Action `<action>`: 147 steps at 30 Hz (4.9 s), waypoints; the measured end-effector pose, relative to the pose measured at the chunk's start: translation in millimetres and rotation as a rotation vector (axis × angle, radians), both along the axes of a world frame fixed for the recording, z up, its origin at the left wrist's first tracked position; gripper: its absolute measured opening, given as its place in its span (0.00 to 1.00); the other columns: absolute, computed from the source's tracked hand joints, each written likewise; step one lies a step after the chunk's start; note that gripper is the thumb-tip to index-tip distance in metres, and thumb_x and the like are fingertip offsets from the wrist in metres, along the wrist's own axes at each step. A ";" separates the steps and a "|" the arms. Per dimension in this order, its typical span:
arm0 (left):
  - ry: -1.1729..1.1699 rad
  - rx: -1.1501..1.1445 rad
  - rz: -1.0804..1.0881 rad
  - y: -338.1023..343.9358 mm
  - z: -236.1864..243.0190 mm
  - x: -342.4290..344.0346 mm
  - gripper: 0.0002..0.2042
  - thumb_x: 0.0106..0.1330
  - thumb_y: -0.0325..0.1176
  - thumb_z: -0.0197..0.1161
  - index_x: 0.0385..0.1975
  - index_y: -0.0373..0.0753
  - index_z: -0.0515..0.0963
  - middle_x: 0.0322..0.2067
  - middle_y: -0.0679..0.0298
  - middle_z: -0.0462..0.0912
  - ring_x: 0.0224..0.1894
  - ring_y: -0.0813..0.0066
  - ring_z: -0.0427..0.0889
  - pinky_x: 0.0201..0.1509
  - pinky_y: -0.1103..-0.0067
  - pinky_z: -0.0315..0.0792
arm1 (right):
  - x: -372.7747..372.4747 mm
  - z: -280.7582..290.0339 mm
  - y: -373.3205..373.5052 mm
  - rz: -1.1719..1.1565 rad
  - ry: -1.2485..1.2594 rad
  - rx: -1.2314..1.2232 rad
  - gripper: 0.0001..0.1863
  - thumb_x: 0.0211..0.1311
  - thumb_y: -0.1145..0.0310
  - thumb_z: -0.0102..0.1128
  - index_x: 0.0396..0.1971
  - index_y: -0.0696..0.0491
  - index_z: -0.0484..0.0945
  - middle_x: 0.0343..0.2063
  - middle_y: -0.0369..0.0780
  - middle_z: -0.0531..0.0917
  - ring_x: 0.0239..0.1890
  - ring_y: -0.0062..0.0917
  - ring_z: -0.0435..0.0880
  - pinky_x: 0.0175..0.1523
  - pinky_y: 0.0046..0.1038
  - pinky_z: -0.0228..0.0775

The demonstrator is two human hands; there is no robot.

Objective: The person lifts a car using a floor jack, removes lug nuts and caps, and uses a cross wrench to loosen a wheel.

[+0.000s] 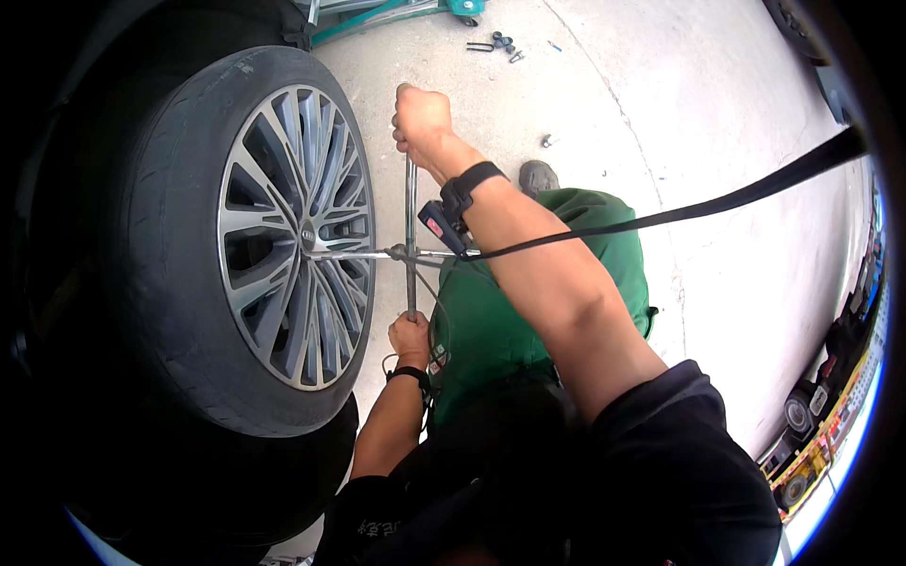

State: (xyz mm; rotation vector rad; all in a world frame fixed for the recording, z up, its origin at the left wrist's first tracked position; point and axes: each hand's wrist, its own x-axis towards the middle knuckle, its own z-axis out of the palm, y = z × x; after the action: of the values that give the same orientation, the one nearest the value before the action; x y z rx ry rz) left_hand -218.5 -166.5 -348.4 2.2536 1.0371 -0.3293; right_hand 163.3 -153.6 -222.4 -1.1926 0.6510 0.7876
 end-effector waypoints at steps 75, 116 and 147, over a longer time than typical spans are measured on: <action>-0.311 -0.145 0.103 -36.7 -5.0 -35.9 0.13 0.71 0.38 0.54 0.28 0.35 0.72 0.18 0.67 0.71 0.17 0.80 0.68 0.21 0.79 0.67 | -175.0 -73.0 -107.3 1.415 -0.906 -0.688 0.36 0.64 0.35 0.47 0.33 0.58 0.84 0.33 0.48 0.85 0.42 0.41 0.85 0.47 0.38 0.75; 0.100 0.017 0.000 -34.8 -40.8 -16.6 0.15 0.63 0.42 0.55 0.20 0.40 0.80 0.23 0.53 0.81 0.29 0.48 0.81 0.35 0.58 0.75 | 11.2 -135.9 29.6 0.238 0.110 -0.054 0.12 0.60 0.72 0.46 0.16 0.52 0.64 0.13 0.38 0.68 0.12 0.25 0.63 0.17 0.30 0.53; -0.406 -0.084 0.083 -7.9 -198.7 109.3 0.10 0.66 0.36 0.55 0.41 0.37 0.77 0.35 0.54 0.81 0.38 0.53 0.80 0.43 0.64 0.74 | -165.7 25.8 -23.4 0.256 -1.134 0.015 0.21 0.68 0.62 0.51 0.17 0.61 0.72 0.15 0.50 0.76 0.19 0.45 0.76 0.28 0.39 0.69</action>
State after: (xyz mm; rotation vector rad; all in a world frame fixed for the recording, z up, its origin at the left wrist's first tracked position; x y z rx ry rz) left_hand -109.1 -174.4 -547.1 2.0781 0.8779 0.1163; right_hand -2.4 -177.0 -196.6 -1.4849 -0.4463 0.2140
